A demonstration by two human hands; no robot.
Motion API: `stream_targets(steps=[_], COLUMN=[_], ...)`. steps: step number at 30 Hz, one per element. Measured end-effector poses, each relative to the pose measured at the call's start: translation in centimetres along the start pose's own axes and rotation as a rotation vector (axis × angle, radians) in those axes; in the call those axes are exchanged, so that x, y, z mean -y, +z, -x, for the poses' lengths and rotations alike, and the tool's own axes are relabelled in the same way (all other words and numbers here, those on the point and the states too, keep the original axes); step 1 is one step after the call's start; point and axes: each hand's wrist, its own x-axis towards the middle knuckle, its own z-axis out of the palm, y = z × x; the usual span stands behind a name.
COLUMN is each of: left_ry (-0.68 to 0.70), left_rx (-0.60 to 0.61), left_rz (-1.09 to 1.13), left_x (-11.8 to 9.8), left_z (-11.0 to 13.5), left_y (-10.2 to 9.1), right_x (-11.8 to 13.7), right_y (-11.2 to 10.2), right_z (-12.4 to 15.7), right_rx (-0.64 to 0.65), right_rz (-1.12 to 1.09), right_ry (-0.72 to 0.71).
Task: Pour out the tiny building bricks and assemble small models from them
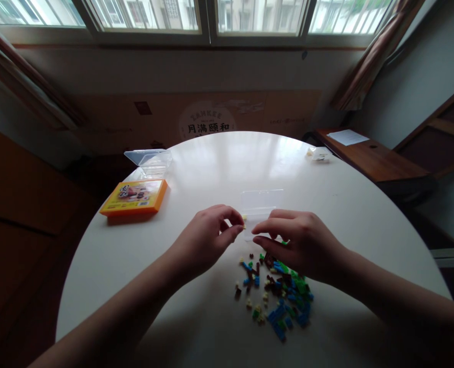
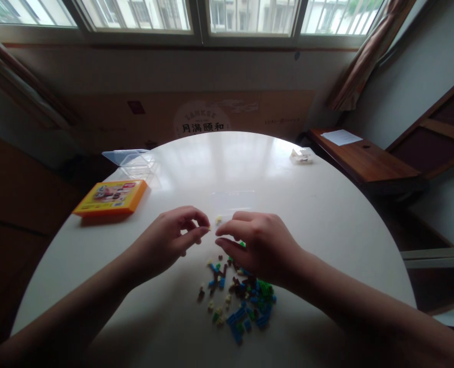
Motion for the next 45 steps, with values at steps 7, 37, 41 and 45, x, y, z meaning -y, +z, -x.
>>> stream_targets(steps=[7,37,41,45], left_ry=[-0.054,0.091,0.104,0.084], left_rx=[0.046,-0.063,-0.067,-0.102], left_rz=[0.155,0.075,0.035,-0.046], left_x=[-0.8,0.0,0.1,0.4], left_z=[0.3,0.3,0.2,-0.1], left_y=[1.0,1.6,1.3,0.8], right_x=[0.2,0.2,-0.4,-1.4], right_y=[0.3,0.4,0.4,0.6], right_z=[-0.1,-0.5,-0.6,-1.0], right_rx=[-0.036,-0.093,-0.073,0.053], right_rz=[0.039,-0.123,-0.079,0.05], right_ry=[0.013,0.082,0.124,0.206])
